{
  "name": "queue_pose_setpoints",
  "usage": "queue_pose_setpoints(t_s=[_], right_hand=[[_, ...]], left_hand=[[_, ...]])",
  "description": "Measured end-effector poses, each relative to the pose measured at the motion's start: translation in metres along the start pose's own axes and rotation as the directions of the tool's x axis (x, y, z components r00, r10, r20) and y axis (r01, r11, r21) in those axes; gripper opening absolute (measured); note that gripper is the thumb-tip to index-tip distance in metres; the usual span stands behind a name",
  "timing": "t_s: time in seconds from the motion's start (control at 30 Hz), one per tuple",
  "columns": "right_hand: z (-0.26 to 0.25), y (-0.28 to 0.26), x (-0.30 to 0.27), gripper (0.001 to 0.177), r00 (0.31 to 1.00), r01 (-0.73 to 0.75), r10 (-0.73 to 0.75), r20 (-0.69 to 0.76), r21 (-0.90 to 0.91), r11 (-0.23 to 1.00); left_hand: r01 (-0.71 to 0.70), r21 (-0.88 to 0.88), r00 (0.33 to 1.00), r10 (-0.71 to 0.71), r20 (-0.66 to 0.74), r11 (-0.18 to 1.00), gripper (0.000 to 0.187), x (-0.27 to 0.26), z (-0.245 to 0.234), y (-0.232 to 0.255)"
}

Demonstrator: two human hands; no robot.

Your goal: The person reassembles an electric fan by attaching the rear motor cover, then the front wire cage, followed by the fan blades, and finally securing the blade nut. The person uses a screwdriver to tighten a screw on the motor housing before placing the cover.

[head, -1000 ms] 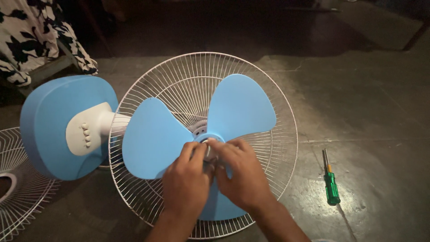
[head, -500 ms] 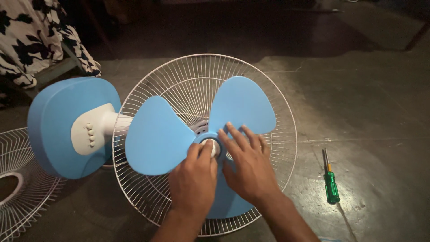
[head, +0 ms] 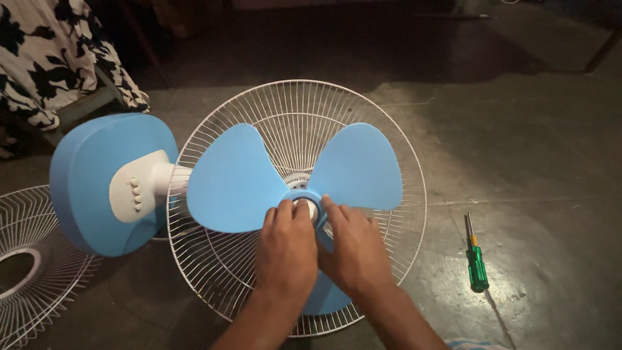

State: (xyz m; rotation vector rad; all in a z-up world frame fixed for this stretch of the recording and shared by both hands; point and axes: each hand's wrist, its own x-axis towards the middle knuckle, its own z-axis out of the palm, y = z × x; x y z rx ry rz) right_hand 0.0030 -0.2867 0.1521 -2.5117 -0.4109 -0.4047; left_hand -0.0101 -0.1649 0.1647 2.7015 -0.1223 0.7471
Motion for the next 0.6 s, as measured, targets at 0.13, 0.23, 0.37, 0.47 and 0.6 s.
queue_pose_setpoints(t_s=[0.13,0.23,0.37,0.47,0.6], right_hand=[[-0.010,0.000,0.007,0.098,0.988,0.097,-0.107,-0.115,-0.094,0.991],[-0.022,0.002,0.014,0.118,0.980,0.187,-0.195,-0.025,-0.188,0.964],[-0.024,-0.003,0.012,0.115,0.989,0.075,-0.041,0.146,-0.240,0.968],[-0.019,-0.006,0.007,0.107,0.991,0.018,0.016,0.134,-0.249,0.968],[-0.011,-0.009,0.001,0.103,0.991,-0.026,0.053,0.120,-0.217,0.976]], left_hand=[[-0.013,-0.013,1.000,0.013,-0.007,1.000,0.034,0.000,-0.001,0.001],[0.001,-0.002,0.999,-0.001,0.032,1.000,0.032,0.001,-0.003,0.002],[0.029,-0.014,0.996,-0.028,0.084,0.999,0.024,0.001,-0.006,0.002],[0.036,-0.032,0.998,-0.034,0.062,0.999,0.023,0.002,-0.006,0.003],[0.039,-0.042,0.999,-0.038,0.030,0.998,0.025,0.002,-0.005,0.003]])
